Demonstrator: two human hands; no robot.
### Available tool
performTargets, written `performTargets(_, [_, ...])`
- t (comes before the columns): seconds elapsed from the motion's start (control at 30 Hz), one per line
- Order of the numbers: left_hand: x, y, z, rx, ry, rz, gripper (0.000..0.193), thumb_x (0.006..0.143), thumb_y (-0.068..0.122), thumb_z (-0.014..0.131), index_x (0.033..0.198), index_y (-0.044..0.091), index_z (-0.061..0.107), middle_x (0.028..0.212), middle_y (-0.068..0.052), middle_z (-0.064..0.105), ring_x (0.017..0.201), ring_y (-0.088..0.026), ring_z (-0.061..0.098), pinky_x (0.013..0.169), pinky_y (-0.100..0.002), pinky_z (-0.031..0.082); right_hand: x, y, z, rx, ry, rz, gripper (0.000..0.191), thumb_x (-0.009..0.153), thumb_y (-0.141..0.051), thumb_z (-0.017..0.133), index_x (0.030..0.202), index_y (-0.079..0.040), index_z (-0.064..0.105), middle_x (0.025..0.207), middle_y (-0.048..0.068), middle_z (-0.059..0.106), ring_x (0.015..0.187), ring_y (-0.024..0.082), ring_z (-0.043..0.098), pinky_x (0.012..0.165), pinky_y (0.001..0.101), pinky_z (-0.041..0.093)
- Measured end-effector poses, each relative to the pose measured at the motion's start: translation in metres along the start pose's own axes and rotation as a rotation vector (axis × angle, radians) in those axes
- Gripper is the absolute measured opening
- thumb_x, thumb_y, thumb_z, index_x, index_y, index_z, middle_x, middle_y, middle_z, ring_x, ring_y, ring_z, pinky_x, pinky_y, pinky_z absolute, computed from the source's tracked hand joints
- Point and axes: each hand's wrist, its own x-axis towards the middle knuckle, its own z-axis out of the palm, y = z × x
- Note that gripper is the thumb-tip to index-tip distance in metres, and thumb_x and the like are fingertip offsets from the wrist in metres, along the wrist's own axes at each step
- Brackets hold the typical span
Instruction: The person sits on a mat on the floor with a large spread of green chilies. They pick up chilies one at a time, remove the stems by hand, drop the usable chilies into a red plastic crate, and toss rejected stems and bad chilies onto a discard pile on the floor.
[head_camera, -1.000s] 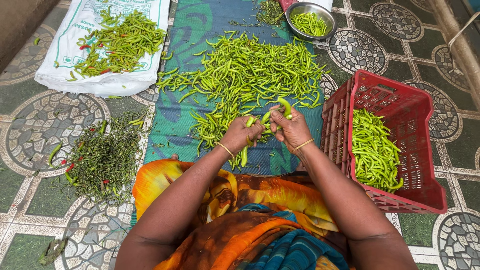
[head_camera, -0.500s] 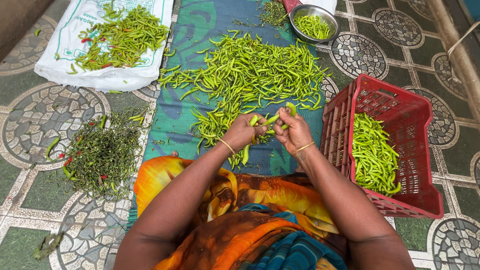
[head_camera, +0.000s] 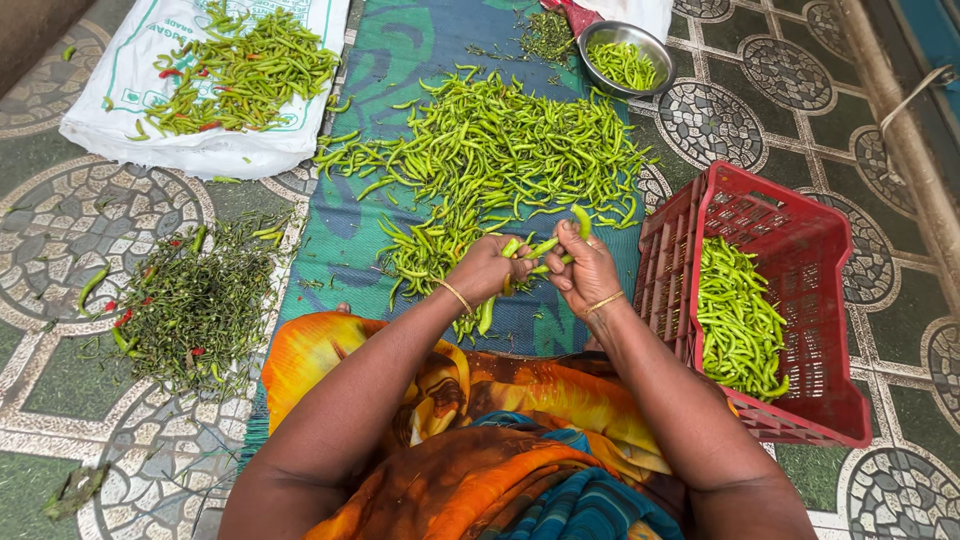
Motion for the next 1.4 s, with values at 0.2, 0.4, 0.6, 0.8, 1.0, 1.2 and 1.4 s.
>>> performTargets(0.2, [0.001, -0.001, -0.003, -0.008, -0.037, -0.017, 0.013, 0.090, 0.007, 0.070, 0.100, -0.001, 0.067, 0.081, -0.006, 0.066, 0.067, -0.012, 0.060, 0.056, -0.028, 0.048, 0.002, -0.002, -0.005, 0.052, -0.077, 0.072, 0.027, 0.105, -0.036, 0.059, 0.095, -0.010, 0.058, 0.076, 0.000, 0.051, 0.057, 0.010, 0.048, 0.039, 0.0213, 0.030])
performTargets(0.4, [-0.005, 0.005, -0.003, -0.020, -0.067, 0.022, 0.013, 0.091, 0.008, 0.068, 0.103, 0.004, 0.066, 0.081, -0.003, 0.067, 0.066, -0.011, 0.062, 0.057, -0.027, 0.051, 0.002, -0.006, -0.008, 0.116, -0.145, 0.123, 0.034, 0.105, -0.045, 0.056, 0.100, -0.012, 0.056, 0.078, -0.001, 0.050, 0.058, 0.009, 0.046, 0.038, 0.0207, 0.029])
performTargets(0.6, [-0.007, 0.008, 0.004, -0.051, -0.046, 0.178, 0.012, 0.097, 0.011, 0.068, 0.106, 0.004, 0.065, 0.082, 0.000, 0.063, 0.063, -0.006, 0.055, 0.055, -0.023, 0.048, 0.005, -0.009, -0.010, 0.168, -0.179, 0.078, 0.030, 0.105, -0.038, 0.057, 0.104, -0.008, 0.061, 0.088, 0.002, 0.059, 0.070, 0.013, 0.058, 0.044, 0.0220, 0.038])
performTargets(0.8, [-0.010, 0.013, -0.007, -0.182, -0.027, 0.196, 0.012, 0.094, 0.009, 0.066, 0.103, 0.001, 0.066, 0.076, -0.002, 0.063, 0.057, -0.009, 0.057, 0.051, -0.025, 0.048, 0.012, -0.009, -0.026, 0.165, -0.130, 0.050, 0.018, 0.103, -0.024, 0.059, 0.104, -0.006, 0.062, 0.099, 0.008, 0.069, 0.091, 0.021, 0.072, 0.061, 0.0273, 0.053])
performTargets(1.0, [-0.010, 0.018, -0.019, -0.193, 0.062, 0.162, 0.013, 0.093, 0.010, 0.065, 0.102, 0.000, 0.067, 0.073, -0.003, 0.063, 0.053, -0.010, 0.056, 0.045, -0.024, 0.042, 0.010, -0.014, -0.029, 0.112, -0.145, 0.002, 0.011, 0.106, -0.011, 0.060, 0.114, -0.004, 0.064, 0.104, 0.008, 0.069, 0.092, 0.019, 0.069, 0.073, 0.0294, 0.057])
performTargets(1.2, [-0.009, 0.020, -0.022, -0.185, 0.080, 0.191, 0.009, 0.092, 0.009, 0.063, 0.098, 0.003, 0.063, 0.074, -0.002, 0.062, 0.054, -0.010, 0.058, 0.046, -0.024, 0.044, 0.005, -0.015, -0.023, -0.008, -0.147, 0.010, 0.016, 0.103, -0.012, 0.059, 0.116, -0.004, 0.063, 0.100, 0.009, 0.069, 0.084, 0.018, 0.069, 0.067, 0.0287, 0.055])
performTargets(1.4, [-0.012, 0.024, -0.020, -0.046, 0.104, 0.240, 0.008, 0.093, 0.003, 0.067, 0.099, 0.003, 0.062, 0.081, -0.002, 0.062, 0.064, -0.009, 0.060, 0.056, -0.025, 0.049, 0.003, -0.017, -0.018, -0.098, -0.147, -0.017, 0.019, 0.103, -0.012, 0.060, 0.119, -0.002, 0.064, 0.096, 0.007, 0.068, 0.066, 0.013, 0.062, 0.053, 0.0250, 0.048])
